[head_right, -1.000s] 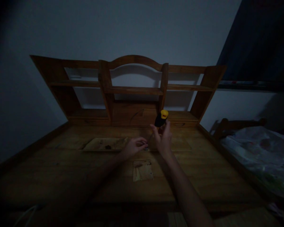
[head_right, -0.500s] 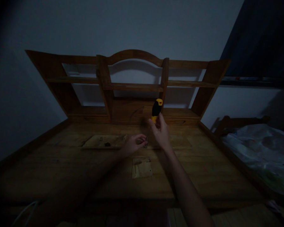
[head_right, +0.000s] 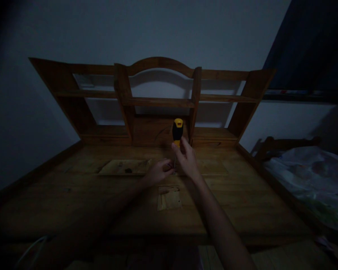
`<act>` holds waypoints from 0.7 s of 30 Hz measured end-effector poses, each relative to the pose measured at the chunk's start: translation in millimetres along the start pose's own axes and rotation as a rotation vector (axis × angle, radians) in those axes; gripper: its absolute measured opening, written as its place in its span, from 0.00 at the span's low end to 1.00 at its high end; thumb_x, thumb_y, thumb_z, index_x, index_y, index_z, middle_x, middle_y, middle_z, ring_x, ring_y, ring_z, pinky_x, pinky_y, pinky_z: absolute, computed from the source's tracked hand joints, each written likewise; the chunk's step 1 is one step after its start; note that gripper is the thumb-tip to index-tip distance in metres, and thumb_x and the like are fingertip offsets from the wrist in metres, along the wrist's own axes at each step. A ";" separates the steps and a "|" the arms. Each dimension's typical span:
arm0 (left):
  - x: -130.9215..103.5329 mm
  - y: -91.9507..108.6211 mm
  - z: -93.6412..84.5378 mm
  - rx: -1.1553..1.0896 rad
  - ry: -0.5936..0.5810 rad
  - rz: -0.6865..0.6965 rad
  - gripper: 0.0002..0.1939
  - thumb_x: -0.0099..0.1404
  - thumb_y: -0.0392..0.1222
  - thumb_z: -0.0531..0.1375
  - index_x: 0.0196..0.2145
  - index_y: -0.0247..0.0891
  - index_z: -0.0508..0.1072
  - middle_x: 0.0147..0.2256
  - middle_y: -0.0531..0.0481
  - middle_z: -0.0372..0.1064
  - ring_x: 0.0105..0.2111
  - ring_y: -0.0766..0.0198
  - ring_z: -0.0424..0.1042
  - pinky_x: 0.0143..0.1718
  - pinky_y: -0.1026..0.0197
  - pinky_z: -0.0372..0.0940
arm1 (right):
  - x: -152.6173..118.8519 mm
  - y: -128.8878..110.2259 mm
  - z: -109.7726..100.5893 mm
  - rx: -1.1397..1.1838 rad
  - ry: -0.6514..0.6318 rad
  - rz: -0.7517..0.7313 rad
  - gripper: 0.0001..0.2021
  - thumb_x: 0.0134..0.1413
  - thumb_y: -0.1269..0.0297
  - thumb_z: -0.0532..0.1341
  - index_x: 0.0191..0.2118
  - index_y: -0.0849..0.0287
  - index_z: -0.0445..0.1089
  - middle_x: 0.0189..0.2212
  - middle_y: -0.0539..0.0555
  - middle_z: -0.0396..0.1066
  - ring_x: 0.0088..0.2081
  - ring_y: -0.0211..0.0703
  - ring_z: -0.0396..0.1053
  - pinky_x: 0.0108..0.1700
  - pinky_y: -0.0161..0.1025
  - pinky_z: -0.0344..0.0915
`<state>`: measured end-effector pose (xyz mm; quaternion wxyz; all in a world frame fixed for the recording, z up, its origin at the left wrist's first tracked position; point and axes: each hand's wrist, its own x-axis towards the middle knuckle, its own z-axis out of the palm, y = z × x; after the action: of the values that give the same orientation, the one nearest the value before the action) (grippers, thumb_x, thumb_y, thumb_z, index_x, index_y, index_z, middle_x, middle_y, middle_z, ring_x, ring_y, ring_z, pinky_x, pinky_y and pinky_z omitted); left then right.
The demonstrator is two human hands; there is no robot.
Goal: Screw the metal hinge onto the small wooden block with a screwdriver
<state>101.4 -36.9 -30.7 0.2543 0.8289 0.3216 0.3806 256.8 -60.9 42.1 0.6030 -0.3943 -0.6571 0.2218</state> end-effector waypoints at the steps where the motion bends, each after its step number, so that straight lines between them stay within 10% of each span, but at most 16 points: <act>1: 0.0 -0.1 0.1 -0.002 -0.001 -0.006 0.04 0.63 0.39 0.63 0.35 0.37 0.74 0.34 0.50 0.73 0.37 0.62 0.72 0.42 0.60 0.65 | -0.3 0.0 -1.8 -0.010 -0.013 0.002 0.15 0.60 0.52 0.59 0.47 0.55 0.70 0.31 0.50 0.67 0.28 0.37 0.62 0.29 0.35 0.60; 12: 0.4 0.1 0.1 -0.029 0.004 -0.018 0.06 0.64 0.43 0.62 0.37 0.39 0.75 0.36 0.51 0.72 0.37 0.62 0.72 0.42 0.61 0.65 | 6.6 9.7 5.9 -0.035 0.038 -0.031 0.17 0.49 0.52 0.69 0.40 0.55 0.69 0.29 0.47 0.64 0.26 0.35 0.59 0.27 0.34 0.57; 21: 0.3 3.6 -2.5 0.013 0.000 0.024 0.12 0.71 0.44 0.55 0.35 0.38 0.75 0.33 0.52 0.70 0.35 0.64 0.69 0.40 0.63 0.62 | 0.1 4.1 0.5 0.072 -0.037 0.021 0.12 0.61 0.52 0.58 0.40 0.55 0.69 0.28 0.48 0.65 0.25 0.35 0.61 0.27 0.34 0.58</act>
<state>100.8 -38.7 -26.7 0.2445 0.8343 0.3141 0.3815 257.3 -58.4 39.0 0.6023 -0.3749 -0.6554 0.2589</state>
